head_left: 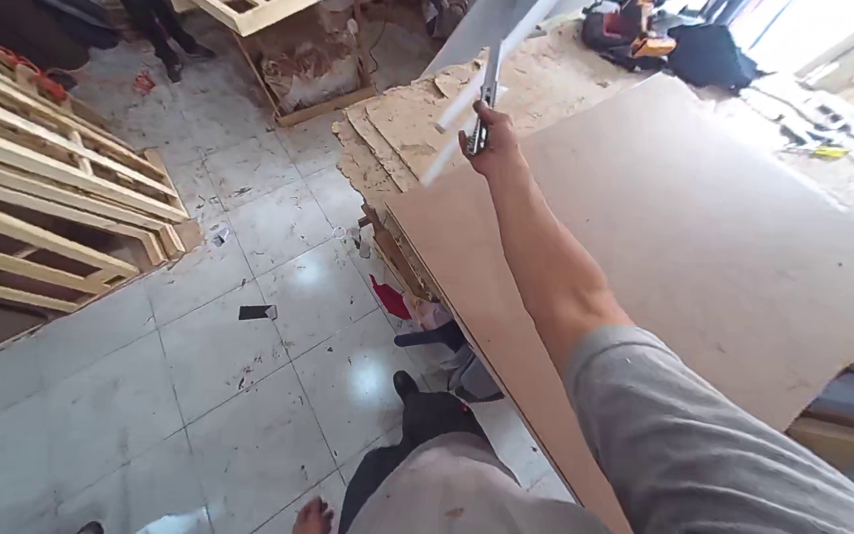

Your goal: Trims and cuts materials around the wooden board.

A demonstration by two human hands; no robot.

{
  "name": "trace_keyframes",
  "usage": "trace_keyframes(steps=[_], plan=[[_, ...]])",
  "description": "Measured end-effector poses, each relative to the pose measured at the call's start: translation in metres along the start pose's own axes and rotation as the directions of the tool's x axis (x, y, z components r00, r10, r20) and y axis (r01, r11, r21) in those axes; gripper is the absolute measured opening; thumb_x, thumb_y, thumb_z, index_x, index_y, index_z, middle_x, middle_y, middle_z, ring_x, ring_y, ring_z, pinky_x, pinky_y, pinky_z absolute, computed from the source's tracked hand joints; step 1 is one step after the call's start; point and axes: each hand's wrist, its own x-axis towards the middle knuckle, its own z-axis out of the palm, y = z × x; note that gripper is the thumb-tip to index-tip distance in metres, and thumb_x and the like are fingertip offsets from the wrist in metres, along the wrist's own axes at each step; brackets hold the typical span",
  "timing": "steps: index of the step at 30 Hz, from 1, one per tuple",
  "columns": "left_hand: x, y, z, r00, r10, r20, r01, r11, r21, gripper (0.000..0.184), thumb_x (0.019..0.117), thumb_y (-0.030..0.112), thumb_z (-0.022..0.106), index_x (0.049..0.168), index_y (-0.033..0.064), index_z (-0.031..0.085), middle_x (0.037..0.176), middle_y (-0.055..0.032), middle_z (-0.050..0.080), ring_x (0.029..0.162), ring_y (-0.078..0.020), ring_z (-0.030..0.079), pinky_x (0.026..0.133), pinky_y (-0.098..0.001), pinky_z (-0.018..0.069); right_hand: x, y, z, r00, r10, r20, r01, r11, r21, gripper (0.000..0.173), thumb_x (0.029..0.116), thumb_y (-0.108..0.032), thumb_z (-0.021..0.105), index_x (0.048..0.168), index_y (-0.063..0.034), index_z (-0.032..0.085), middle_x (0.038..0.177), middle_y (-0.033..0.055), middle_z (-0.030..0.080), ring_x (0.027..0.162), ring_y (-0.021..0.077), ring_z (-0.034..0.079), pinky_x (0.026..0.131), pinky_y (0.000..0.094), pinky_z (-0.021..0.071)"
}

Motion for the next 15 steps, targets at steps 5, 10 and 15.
trace_keyframes(steps=[5,10,15], plan=[[0.036,0.156,0.043,0.904,0.382,0.192,-0.404,0.91,0.089,0.045,0.1104,0.027,0.045,0.137,-0.0082,0.052,0.123,-0.027,0.065,0.106,-0.0328,0.068,0.095,-0.0506,0.0558,-0.077,0.033,-0.052,0.999,-0.04,-0.022,0.024,0.87,-0.493,0.034,0.1054,-0.026,0.056,0.134,-0.0072,0.057,0.115,0.0097,0.07,0.095,0.0222,0.072,0.075,0.0385,0.0622],[-0.015,0.271,0.165,0.509,0.499,0.701,-0.738,0.673,0.058,0.04,0.1088,0.022,0.044,0.136,-0.0037,0.057,0.12,-0.019,0.07,0.105,-0.0259,0.072,0.095,-0.0453,0.0588,-0.257,0.08,-0.167,0.999,0.008,-0.036,-0.034,0.583,-0.812,0.023,0.1064,-0.019,0.052,0.121,-0.0046,0.062,0.084,0.0058,0.068,0.056,0.013,0.061,0.051,0.0309,0.0563],[-0.083,0.296,0.248,0.274,0.387,0.88,-0.827,0.563,0.01,0.041,0.1078,0.029,0.046,0.132,0.0008,0.062,0.117,-0.0147,0.073,0.105,-0.0231,0.072,0.096,-0.0446,0.0586,-0.366,0.094,-0.218,0.987,0.007,-0.162,-0.152,0.397,-0.905,0.031,0.1064,-0.028,0.048,0.123,-0.0057,0.061,0.079,0.0,0.065,0.056,0.0101,0.06,0.051,0.0295,0.0549]])
